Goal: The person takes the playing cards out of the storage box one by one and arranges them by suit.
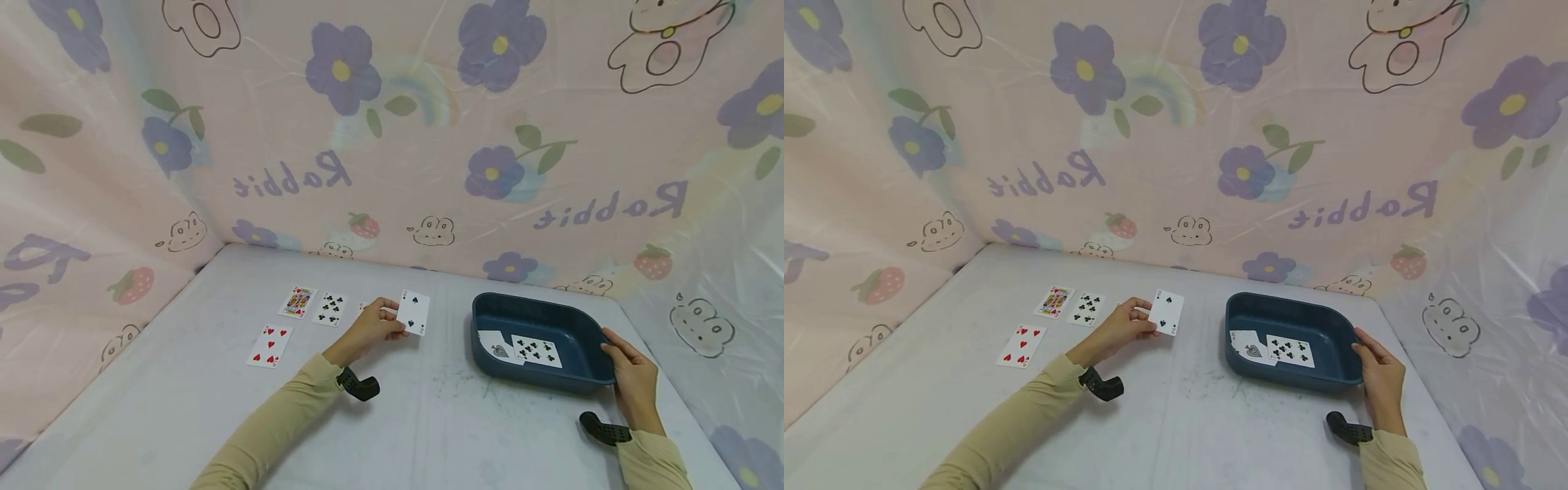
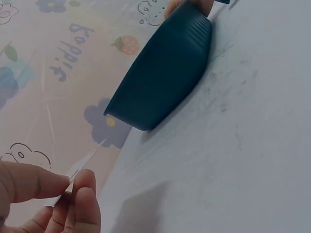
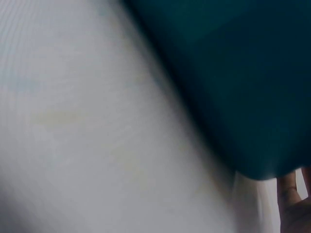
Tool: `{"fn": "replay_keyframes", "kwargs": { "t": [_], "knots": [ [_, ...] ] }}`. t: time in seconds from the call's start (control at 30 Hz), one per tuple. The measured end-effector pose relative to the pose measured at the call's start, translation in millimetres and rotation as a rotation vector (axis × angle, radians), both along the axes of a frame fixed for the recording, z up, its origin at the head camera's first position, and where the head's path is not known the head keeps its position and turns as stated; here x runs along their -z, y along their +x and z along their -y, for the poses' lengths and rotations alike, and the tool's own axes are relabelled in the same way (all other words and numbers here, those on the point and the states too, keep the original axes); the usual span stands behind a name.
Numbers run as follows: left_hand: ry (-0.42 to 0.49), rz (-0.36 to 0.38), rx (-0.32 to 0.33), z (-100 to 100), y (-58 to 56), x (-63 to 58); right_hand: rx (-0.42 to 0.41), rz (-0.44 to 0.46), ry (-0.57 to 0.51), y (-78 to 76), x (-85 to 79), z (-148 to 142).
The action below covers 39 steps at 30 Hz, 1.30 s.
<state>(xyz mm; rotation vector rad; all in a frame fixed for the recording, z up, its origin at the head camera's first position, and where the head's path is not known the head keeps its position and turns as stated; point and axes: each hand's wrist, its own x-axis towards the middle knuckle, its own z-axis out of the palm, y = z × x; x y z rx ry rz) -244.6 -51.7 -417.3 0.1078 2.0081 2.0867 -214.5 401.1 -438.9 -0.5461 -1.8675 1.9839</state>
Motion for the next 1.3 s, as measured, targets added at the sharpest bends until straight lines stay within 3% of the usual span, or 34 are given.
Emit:
{"fn": "replay_keyframes", "kwargs": {
  "t": [0.9, 1.3],
  "knots": [
    [-0.199, -0.008, -0.046, -3, -4.9, 17.1, 0.017, 0.007, 0.01, -0.7, 1.0, 1],
    [-0.399, -0.116, -0.026, -4, -3.2, 12.9, 0.024, -0.002, 0.026, -2.6, 0.6, 1]
  ]
}}
